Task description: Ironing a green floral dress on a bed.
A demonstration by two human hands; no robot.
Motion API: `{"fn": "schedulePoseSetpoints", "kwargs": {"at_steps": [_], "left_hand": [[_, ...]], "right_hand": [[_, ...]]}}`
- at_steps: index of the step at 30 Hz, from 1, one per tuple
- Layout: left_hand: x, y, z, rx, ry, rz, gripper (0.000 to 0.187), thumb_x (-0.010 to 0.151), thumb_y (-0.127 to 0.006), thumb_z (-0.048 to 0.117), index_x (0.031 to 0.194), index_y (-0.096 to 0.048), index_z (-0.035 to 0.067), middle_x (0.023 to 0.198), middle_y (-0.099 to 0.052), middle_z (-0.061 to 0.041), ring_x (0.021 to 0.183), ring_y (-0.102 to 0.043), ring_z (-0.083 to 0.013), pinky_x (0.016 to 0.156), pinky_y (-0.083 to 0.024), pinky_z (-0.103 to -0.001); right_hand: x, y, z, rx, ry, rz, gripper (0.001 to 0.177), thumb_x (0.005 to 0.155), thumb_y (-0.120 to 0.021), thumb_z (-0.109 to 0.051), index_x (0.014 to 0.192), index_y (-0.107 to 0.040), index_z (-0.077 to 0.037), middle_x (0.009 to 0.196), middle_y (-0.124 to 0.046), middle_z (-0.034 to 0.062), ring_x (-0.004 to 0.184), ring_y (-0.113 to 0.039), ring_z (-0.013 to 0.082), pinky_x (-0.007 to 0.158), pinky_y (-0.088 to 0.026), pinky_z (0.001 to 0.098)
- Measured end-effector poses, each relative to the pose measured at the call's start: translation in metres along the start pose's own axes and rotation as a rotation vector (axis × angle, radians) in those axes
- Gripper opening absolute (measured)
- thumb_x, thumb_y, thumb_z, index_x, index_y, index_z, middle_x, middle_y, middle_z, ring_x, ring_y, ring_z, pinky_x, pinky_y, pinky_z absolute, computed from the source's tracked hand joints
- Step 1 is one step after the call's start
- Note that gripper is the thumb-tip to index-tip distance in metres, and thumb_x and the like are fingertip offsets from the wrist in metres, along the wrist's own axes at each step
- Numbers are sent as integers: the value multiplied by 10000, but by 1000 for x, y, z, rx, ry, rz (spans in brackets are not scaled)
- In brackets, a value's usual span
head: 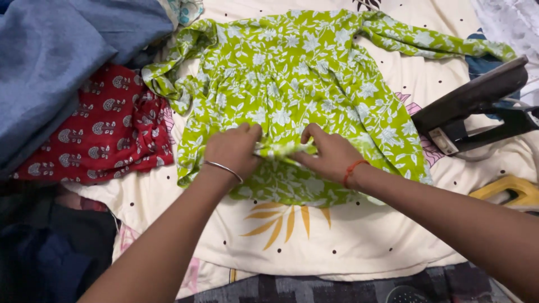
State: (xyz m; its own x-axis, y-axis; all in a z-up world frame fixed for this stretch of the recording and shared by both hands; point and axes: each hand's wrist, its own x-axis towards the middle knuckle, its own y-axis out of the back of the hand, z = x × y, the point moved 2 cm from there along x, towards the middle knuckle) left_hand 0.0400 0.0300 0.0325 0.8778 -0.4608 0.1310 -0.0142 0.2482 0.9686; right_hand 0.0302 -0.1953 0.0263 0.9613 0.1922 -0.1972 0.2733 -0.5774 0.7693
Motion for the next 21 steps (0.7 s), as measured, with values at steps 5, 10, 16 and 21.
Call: {"fn": "schedulePoseSetpoints", "kwargs": {"at_steps": [5,10,16,21], "left_hand": [[5,10,-43,127,138,-31,249,806,-692,218,1047,-646,173,986,-702,-112,924,-692,-355,730,-537,-534],[22,55,-64,289,188,-226,262,841,-669,272,1084,-699,177,1079,-727,-121,1008,-707,-348,802,-564,-517],[42,85,-55,514,137,-515,328,886,-635,411,1135,-735,223,1154,-735,-109,1080,-707,-326,866,-568,-493],[38,97,-46,614,47,-635,352,897,-621,456,1128,-743,220,1151,-742,-103,1064,-715,-316,853,-569,-479]], "right_hand": [[7,27,0,-566,14,-104,348,894,-629,-410,1197,-630,-239,971,-764,109,930,-710,341,803,-556,510],[8,56,10,-627,35,-6,297,871,-613,-312,1144,-713,-251,1058,-745,97,975,-704,347,825,-563,515],[9,82,26,-619,-30,91,307,867,-602,-296,1136,-738,-240,1092,-741,95,997,-704,342,853,-562,504],[16,87,35,-554,-180,76,325,898,-602,-304,1189,-737,-249,1055,-759,127,996,-715,339,886,-563,485]]}}
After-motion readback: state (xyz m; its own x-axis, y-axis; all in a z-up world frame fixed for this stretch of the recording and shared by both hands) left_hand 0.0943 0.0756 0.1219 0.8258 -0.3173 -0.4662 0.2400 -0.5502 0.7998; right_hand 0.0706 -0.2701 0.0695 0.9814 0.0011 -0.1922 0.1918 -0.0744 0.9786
